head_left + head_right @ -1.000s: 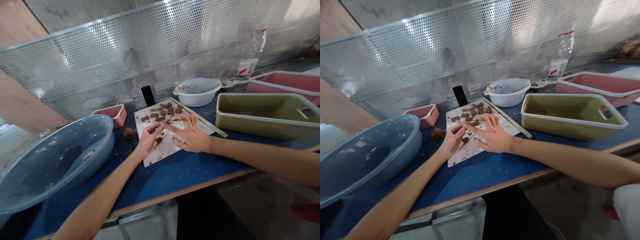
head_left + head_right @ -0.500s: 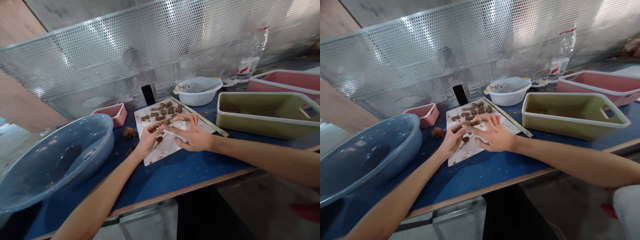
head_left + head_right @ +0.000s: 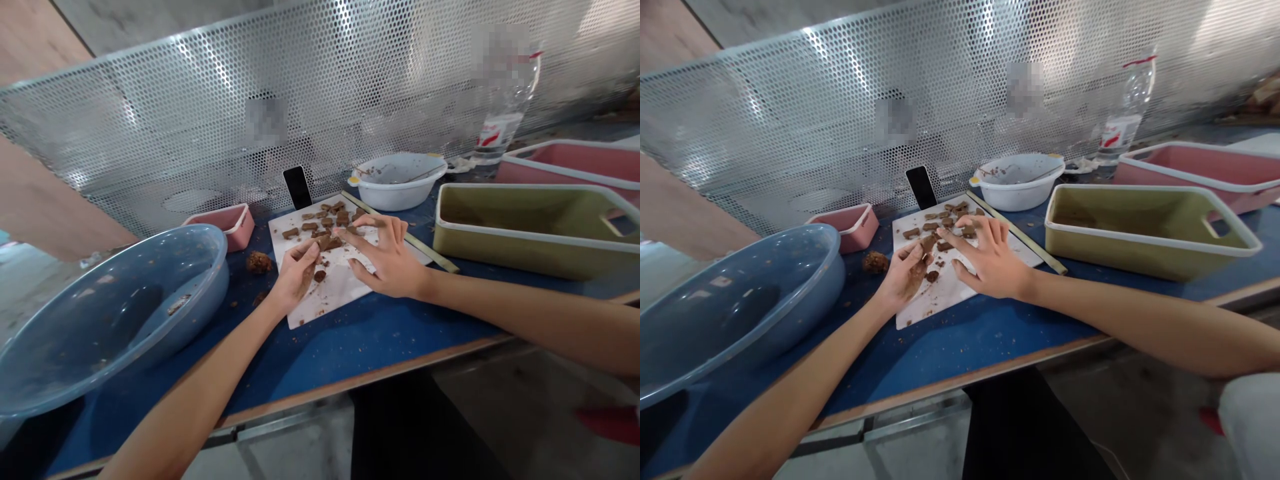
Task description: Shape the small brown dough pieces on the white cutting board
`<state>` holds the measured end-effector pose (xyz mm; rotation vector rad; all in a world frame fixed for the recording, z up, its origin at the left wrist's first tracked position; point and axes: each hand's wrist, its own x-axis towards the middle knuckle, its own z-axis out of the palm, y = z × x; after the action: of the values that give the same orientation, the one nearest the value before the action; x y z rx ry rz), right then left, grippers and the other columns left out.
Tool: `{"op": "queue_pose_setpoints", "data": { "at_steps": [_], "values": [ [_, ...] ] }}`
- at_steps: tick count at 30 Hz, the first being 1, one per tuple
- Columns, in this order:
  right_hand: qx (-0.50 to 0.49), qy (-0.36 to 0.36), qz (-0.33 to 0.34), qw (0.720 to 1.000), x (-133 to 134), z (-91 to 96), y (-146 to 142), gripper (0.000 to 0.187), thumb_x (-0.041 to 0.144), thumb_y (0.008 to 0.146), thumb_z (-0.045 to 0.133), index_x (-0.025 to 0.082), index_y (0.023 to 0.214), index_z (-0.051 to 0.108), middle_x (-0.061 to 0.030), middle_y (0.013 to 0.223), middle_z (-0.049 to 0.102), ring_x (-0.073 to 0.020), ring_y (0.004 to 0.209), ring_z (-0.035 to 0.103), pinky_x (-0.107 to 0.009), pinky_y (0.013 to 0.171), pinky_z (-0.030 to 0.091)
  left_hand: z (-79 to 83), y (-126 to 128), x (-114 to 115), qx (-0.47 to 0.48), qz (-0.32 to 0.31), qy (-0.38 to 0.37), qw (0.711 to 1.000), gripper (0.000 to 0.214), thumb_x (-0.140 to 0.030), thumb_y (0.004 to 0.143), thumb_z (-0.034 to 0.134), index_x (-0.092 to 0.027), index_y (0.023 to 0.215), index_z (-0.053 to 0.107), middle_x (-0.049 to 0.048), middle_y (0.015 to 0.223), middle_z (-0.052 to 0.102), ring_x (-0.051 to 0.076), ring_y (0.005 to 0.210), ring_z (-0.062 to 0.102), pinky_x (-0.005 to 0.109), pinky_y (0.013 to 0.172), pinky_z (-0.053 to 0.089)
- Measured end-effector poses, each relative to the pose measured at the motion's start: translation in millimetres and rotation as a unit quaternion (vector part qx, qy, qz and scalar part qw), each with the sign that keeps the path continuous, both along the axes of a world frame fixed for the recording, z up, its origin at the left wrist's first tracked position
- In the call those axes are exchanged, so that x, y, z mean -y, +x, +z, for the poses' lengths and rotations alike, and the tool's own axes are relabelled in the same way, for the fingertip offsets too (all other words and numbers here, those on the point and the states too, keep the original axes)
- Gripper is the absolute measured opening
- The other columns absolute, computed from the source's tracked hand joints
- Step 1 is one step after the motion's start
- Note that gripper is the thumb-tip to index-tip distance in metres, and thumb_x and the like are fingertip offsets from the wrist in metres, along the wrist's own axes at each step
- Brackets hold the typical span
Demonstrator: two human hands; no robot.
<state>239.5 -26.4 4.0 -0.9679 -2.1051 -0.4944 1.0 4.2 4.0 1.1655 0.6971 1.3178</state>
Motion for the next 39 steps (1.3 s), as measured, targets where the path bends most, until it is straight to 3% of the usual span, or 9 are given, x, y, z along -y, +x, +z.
{"op": "queue_pose_setpoints", "data": {
  "at_steps": [5, 14, 19, 24, 28, 39],
  "values": [
    [-0.008, -0.007, -0.014, 1.000, 1.3, 2.0, 0.3, 0.072, 0.036, 0.110, 0.052, 0.035, 0.179, 0.030, -0.0177, 0.150, 0.049, -0.0410, 0.137, 0.047, -0.060, 0.110, 0.041, -2.5, -0.1, -2.2, -0.012, 0.011, 0.014, 1.000, 0.052, -0.065, 0.071, 0.102, -0.020, 0.075, 0.077, -0.0009, 0.070, 0.062, 0.011, 0.068, 0.055, 0.023, 0.061, 0.043],
    [-0.017, 0.011, 0.018, 1.000, 4.1, 2.0, -2.0, 0.079, 0.032, 0.109, 0.056, 0.037, 0.181, 0.024, -0.0176, 0.148, 0.049, -0.0402, 0.134, 0.048, -0.057, 0.107, 0.042, -2.8, 0.0, -2.7, -0.038, 0.034, -0.011, 0.999, 0.052, -0.066, 0.083, 0.095, -0.019, 0.073, 0.072, -0.0011, 0.065, 0.059, 0.010, 0.062, 0.053, 0.024, 0.057, 0.043],
    [0.022, 0.017, 0.036, 0.999, 5.3, 0.3, -2.9, 0.086, 0.029, 0.105, 0.062, 0.044, 0.181, 0.023, -0.0142, 0.150, 0.048, -0.0388, 0.140, 0.045, -0.057, 0.113, 0.039, -1.6, 2.9, 0.1, -0.065, 0.041, -0.003, 0.997, 0.057, -0.070, 0.084, 0.091, -0.019, 0.071, 0.070, -0.0011, 0.066, 0.061, 0.010, 0.059, 0.049, 0.025, 0.058, 0.042],
    [0.031, 0.043, 0.001, 0.999, 3.5, -4.4, -3.9, 0.088, 0.031, 0.104, 0.065, 0.043, 0.181, 0.024, -0.0144, 0.154, 0.050, -0.0387, 0.143, 0.043, -0.058, 0.116, 0.038, -4.4, 0.9, 1.7, -0.123, 0.044, 0.027, 0.991, 0.064, -0.079, 0.084, 0.085, -0.020, 0.067, 0.067, -0.0011, 0.063, 0.054, 0.012, 0.057, 0.044, 0.029, 0.054, 0.036],
    [0.088, 0.051, 0.035, 0.994, 0.7, -7.6, -2.5, 0.090, 0.032, 0.101, 0.069, 0.047, 0.179, 0.028, -0.0105, 0.157, 0.054, -0.0380, 0.142, 0.045, -0.057, 0.116, 0.038, -7.6, -1.5, 1.2, -0.159, 0.047, 0.052, 0.985, 0.067, -0.081, 0.089, 0.078, -0.020, 0.066, 0.063, -0.0012, 0.064, 0.050, 0.013, 0.060, 0.042, 0.030, 0.057, 0.036],
    [0.087, 0.084, 0.013, 0.993, 0.8, -4.2, -3.7, 0.084, 0.032, 0.105, 0.064, 0.036, 0.181, 0.027, -0.0137, 0.153, 0.058, -0.0364, 0.140, 0.047, -0.053, 0.113, 0.039, -7.0, -1.5, 3.0, -0.182, 0.053, 0.062, 0.980, 0.065, -0.077, 0.094, 0.076, -0.019, 0.068, 0.060, -0.0011, 0.069, 0.051, 0.013, 0.064, 0.041, 0.029, 0.061, 0.035]
  ]
}}
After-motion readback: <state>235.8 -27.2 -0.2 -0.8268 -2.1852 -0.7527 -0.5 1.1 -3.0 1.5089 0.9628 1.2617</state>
